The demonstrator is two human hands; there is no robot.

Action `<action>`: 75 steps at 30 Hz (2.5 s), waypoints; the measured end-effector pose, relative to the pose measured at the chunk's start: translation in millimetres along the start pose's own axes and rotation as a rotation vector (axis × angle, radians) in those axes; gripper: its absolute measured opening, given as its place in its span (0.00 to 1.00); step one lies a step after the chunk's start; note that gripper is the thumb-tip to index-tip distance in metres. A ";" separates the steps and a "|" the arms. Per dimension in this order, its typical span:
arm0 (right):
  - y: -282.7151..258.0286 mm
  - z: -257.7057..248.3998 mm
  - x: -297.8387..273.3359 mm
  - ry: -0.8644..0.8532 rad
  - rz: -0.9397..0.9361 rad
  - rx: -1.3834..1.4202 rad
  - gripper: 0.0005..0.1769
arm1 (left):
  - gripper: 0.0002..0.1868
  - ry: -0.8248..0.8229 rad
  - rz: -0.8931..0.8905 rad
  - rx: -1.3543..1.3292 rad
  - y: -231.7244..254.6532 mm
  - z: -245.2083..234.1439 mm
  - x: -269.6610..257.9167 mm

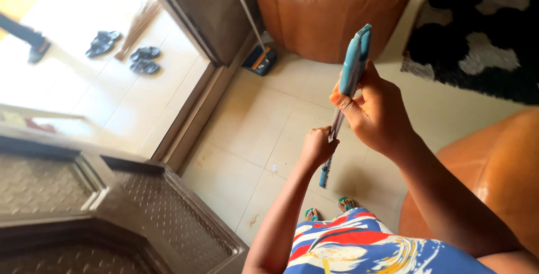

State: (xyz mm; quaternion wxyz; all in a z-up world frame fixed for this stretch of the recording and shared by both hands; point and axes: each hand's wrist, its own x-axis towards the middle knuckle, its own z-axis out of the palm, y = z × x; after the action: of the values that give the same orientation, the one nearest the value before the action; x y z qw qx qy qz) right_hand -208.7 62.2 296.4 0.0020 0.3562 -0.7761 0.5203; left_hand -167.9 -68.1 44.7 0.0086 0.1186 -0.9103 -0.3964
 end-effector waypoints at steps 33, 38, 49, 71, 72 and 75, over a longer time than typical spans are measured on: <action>44.9 -55.6 -67.6 0.073 0.206 -0.150 0.13 | 0.10 -0.335 0.081 0.027 17.6 141.6 23.4; 55.6 -55.9 -65.1 0.065 0.257 -0.080 0.13 | 0.09 -0.328 0.040 -0.069 25.3 124.6 25.2; 72.7 -49.0 -53.2 0.106 0.123 -0.003 0.11 | 0.09 -0.291 0.055 -0.025 9.1 95.8 42.5; 74.3 1.5 -37.8 0.188 0.183 0.227 0.13 | 0.06 -0.148 0.102 0.203 -60.6 20.8 64.7; 70.3 0.8 -36.7 0.202 0.158 0.213 0.14 | 0.06 -0.125 0.137 0.205 -60.5 17.8 64.4; 49.4 -5.9 -29.5 0.215 0.184 0.183 0.15 | 0.06 -0.145 0.155 0.182 -40.7 2.8 61.2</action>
State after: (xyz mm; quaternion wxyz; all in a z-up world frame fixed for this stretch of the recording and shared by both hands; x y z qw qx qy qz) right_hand -216.2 93.3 248.2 0.0047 0.2247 -0.7501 0.6220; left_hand -219.2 -106.5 8.5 -0.0377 0.0194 -0.9471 -0.3181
